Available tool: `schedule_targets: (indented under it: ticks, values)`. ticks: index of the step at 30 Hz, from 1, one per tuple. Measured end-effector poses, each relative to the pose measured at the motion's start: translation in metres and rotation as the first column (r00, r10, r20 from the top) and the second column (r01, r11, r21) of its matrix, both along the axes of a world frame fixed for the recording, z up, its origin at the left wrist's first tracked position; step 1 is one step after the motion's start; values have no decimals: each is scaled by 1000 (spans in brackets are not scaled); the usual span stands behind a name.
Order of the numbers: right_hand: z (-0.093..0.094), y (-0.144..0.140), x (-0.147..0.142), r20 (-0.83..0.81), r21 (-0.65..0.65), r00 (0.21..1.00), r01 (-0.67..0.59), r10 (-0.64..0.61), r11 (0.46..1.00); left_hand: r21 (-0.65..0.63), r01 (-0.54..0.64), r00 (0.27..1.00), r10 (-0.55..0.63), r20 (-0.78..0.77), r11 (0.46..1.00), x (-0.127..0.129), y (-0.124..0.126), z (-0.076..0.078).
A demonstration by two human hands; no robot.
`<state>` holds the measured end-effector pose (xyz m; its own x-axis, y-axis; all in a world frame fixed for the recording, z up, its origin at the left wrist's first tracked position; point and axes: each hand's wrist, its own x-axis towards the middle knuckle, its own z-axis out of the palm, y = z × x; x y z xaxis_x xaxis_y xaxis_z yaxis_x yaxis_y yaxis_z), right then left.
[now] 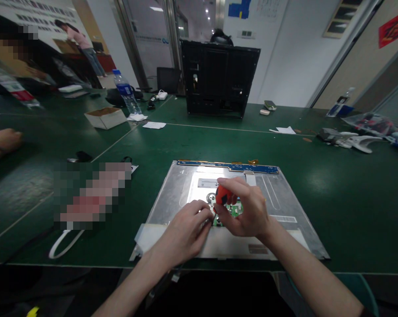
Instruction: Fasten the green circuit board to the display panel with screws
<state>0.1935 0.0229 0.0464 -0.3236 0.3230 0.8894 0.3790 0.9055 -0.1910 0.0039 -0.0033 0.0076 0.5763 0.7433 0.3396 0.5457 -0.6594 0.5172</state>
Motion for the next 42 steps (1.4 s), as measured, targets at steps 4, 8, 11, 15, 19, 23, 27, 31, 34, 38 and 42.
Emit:
schedule_targets:
  ticks: [4, 8, 11, 15, 19, 23, 27, 31, 34, 38, 42]
  values:
    - [-1, 1, 2, 12, -2, 1000, 4, -4, 1000, 31, 5, 1000, -5, 19, 1000, -1, 1, -4]
    - [1, 0, 2, 6, 16, 997, 71, -71, 997, 45, 3, 1000, -4, 9, 999, -2, 1, -7]
    - [2, -1, 2, 6, 10, 994, 110, -110, 994, 31, 3, 1000, -3, -8, 1000, -2, 2, -7]
    - [1, -2, 2, 9, -11, 996, 94, -94, 996, 2, -1, 1000, 1, -21, 1000, -1, 1, -4]
    - [-2, -1, 1, 18, -19, 997, 73, -73, 997, -5, -5, 1000, 5, -22, 1000, 0, 0, 0]
    - [-3, 0, 0, 3, -19, 999, 32, -32, 999, 0, -4, 1000, 4, -7, 1000, 0, 0, 1]
    - [-2, 1, 0, -9, -13, 1000, -13, 13, 1000, 5, -9, 1000, 9, -1, 1000, 0, 0, -1]
    - [-1, 2, 1, -17, 9, 1000, -11, 12, 1000, 9, -6, 1000, 6, -3, 1000, 0, 0, -2]
    - [0, 1, 1, -26, 17, 998, 54, -53, 998, 24, -5, 1000, 5, -17, 1000, -1, 0, -2]
    - [1, -1, 1, -23, 14, 997, 74, -74, 997, 16, -1, 1000, 2, -26, 1000, -1, 0, -5]
    - [3, -2, 1, -8, 7, 997, 83, -83, 997, -3, 6, 1000, -6, -21, 1000, -2, 1, -6]
